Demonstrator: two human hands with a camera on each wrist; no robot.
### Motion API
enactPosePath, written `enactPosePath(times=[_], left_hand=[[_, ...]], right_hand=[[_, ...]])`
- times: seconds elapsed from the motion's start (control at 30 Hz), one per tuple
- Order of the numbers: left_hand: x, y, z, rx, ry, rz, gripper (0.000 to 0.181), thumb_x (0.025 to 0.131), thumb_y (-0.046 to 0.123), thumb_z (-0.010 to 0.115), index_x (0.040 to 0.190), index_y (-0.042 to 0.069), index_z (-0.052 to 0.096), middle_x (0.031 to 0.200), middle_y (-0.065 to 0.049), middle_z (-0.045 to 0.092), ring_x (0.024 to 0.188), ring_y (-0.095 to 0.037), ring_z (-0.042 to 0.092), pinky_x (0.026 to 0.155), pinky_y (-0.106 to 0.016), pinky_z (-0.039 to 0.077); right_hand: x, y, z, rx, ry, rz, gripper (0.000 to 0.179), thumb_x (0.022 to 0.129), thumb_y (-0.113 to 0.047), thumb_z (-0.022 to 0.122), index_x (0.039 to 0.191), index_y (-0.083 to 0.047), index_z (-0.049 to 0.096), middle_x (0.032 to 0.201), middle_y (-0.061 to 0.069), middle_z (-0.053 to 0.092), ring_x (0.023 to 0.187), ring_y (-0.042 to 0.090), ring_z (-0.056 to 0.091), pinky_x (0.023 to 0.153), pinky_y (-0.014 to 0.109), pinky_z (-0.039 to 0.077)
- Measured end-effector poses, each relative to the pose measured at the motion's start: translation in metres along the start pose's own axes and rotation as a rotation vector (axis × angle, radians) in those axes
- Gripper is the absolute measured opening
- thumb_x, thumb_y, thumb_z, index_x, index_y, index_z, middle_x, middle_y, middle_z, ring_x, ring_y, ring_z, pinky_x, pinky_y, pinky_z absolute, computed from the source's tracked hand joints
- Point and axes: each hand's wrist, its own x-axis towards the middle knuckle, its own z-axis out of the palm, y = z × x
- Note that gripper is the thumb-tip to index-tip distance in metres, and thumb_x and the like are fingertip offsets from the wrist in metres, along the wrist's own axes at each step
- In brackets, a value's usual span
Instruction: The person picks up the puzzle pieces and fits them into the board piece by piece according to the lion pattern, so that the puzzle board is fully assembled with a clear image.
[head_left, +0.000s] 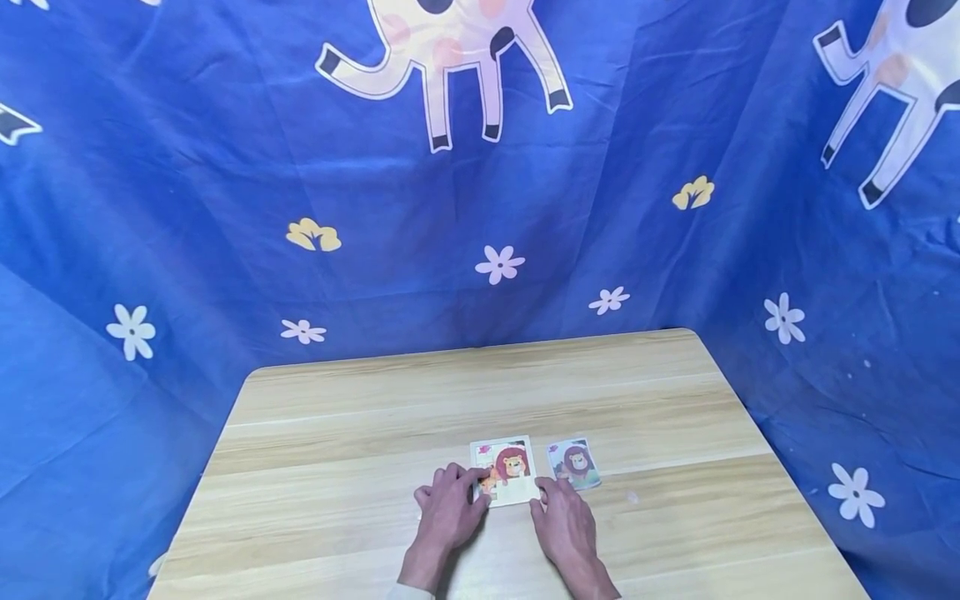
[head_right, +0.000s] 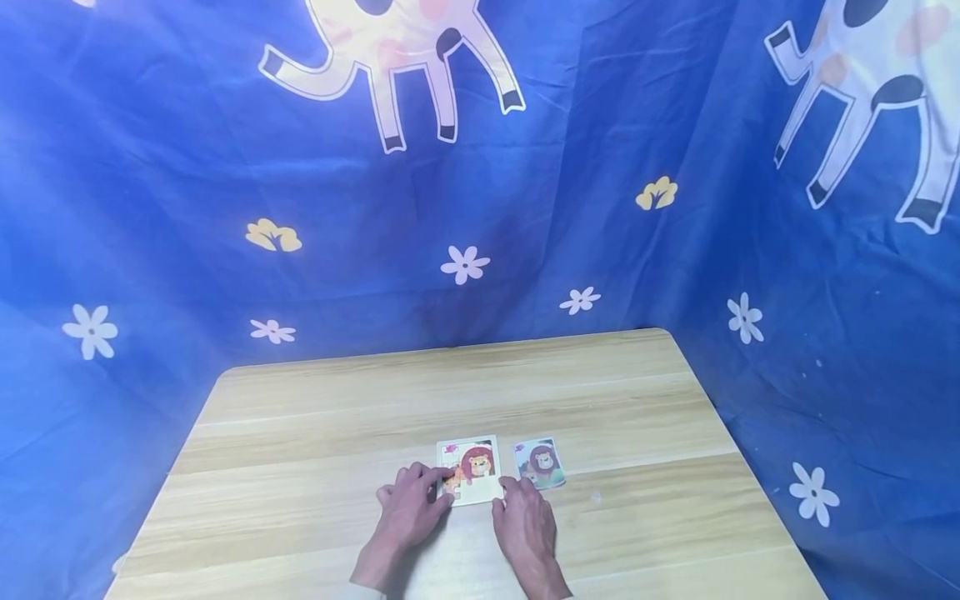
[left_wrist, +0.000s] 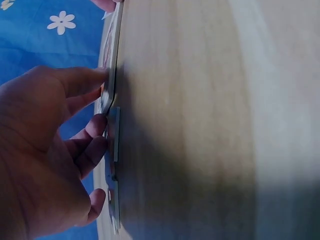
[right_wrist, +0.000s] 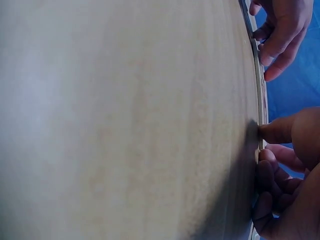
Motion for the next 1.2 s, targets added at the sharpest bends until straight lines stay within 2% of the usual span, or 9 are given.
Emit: enactPosePath(times=[0.23,0.53,0.8,0.93,1.1,1.2], left_hand=[[0.001,-0.001,-0.002,0.018,-0.001,0.04,0.041,0.077,0.037,0.076,0.116,0.026,0.068,0.091,0.005,0.054,0.088,-0.016,0.046,0.083,-0.049,0.029],[0.0,-0.001,-0.011,0.03,-0.047,0.088,0.039,0.086,0.039,0.067,0.121,0.023,0.066,0.092,0.005,0.054,0.088,-0.014,0.045,0.081,-0.047,0.031],[-0.001,-0.001,-0.011,0.039,-0.033,0.127,0.034,0.088,0.035,0.066,0.119,0.021,0.066,0.094,0.002,0.053,0.089,-0.016,0.045,0.077,-0.044,0.03],[-0.001,0.0,-0.007,0.035,-0.02,0.094,0.033,0.084,0.032,0.069,0.115,0.022,0.066,0.093,0.003,0.054,0.089,-0.017,0.045,0.079,-0.047,0.03],[0.002,0.003,-0.002,0.023,-0.012,0.016,0.034,0.078,0.03,0.069,0.111,0.025,0.068,0.094,0.004,0.058,0.09,-0.017,0.048,0.083,-0.051,0.03],[0.003,0.003,-0.002,0.006,-0.019,-0.013,0.034,0.078,0.031,0.069,0.111,0.026,0.069,0.094,0.004,0.06,0.091,-0.017,0.049,0.085,-0.052,0.029]], right_hand=[[0.001,-0.001,-0.001,0.006,0.003,-0.014,0.03,0.075,-0.022,0.078,0.105,-0.017,0.072,0.078,-0.007,0.06,0.067,0.007,0.056,0.058,0.027,0.043],[0.001,-0.003,-0.001,0.004,-0.018,-0.001,0.03,0.076,-0.022,0.077,0.105,-0.017,0.072,0.079,-0.006,0.061,0.067,0.008,0.057,0.058,0.027,0.043],[0.002,-0.002,-0.001,-0.007,-0.007,-0.003,0.03,0.075,-0.021,0.077,0.104,-0.017,0.072,0.077,-0.007,0.06,0.066,0.007,0.056,0.057,0.026,0.042],[0.002,-0.002,-0.002,-0.003,-0.016,0.004,0.029,0.075,-0.022,0.078,0.103,-0.017,0.072,0.077,-0.008,0.059,0.065,0.007,0.055,0.056,0.026,0.041],[0.002,-0.002,-0.003,-0.003,-0.036,0.008,0.029,0.075,-0.023,0.078,0.103,-0.016,0.072,0.076,-0.008,0.057,0.064,0.006,0.053,0.055,0.026,0.04],[0.002,-0.002,-0.003,-0.005,-0.04,0.012,0.029,0.075,-0.023,0.078,0.102,-0.016,0.072,0.076,-0.009,0.055,0.064,0.006,0.051,0.055,0.025,0.039]])
